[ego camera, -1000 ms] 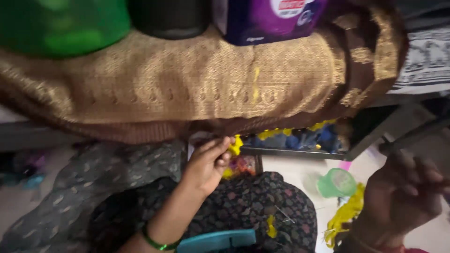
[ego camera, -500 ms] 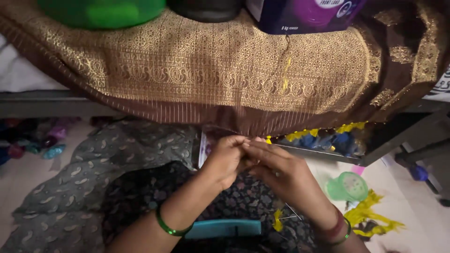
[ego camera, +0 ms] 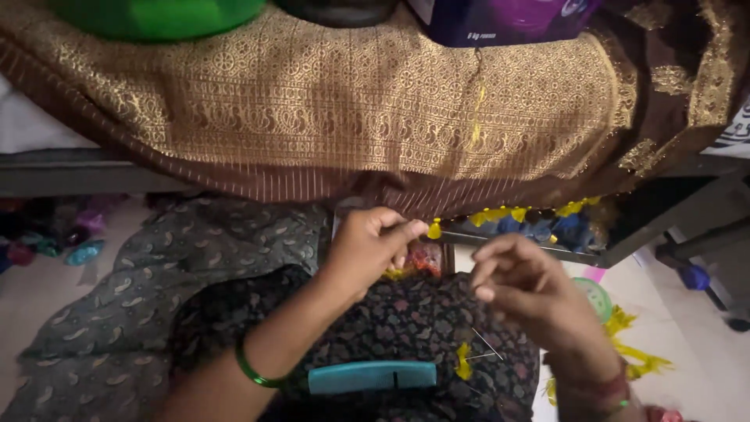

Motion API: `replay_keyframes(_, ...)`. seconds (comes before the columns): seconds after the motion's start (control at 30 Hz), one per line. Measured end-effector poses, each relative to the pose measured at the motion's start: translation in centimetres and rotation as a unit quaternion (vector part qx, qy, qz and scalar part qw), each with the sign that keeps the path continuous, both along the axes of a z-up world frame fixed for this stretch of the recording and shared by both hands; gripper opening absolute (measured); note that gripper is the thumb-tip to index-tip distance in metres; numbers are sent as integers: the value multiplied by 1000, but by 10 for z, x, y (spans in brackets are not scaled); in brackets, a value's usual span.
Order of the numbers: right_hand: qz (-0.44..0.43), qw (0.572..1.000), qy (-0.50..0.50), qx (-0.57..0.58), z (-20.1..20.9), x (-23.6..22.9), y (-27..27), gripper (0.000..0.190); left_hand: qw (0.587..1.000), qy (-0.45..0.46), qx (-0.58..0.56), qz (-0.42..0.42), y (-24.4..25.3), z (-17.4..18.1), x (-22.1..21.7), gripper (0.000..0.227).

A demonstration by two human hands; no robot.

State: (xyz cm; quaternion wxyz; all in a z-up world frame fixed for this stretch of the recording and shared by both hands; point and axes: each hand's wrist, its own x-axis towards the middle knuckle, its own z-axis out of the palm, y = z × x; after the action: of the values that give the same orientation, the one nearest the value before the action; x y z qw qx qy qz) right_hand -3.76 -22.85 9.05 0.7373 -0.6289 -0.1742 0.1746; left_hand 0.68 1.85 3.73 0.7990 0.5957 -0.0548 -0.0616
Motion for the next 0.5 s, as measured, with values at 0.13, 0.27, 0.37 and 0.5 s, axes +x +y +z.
replay_keyframes(0.13, -86, 991, 17, -103, 30, -5, -8, 32, 986, -80, 143, 44, 21, 28, -6, 20)
replay_keyframes(0.27, -33, 929, -263, -258, 49, -4, 5, 30, 970, -127, 204, 37, 27, 37, -9, 23)
replay_keyframes(0.37, -25, 819, -145, -554, 60, -2, 20, 41, 968, -114, 222, 14, 26, 40, -9, 22)
replay_keyframes(0.5, 34, 845, -248, -472, 68, 10, 15, 29, 979, -81, 183, -32, 26, 29, 1, 21)
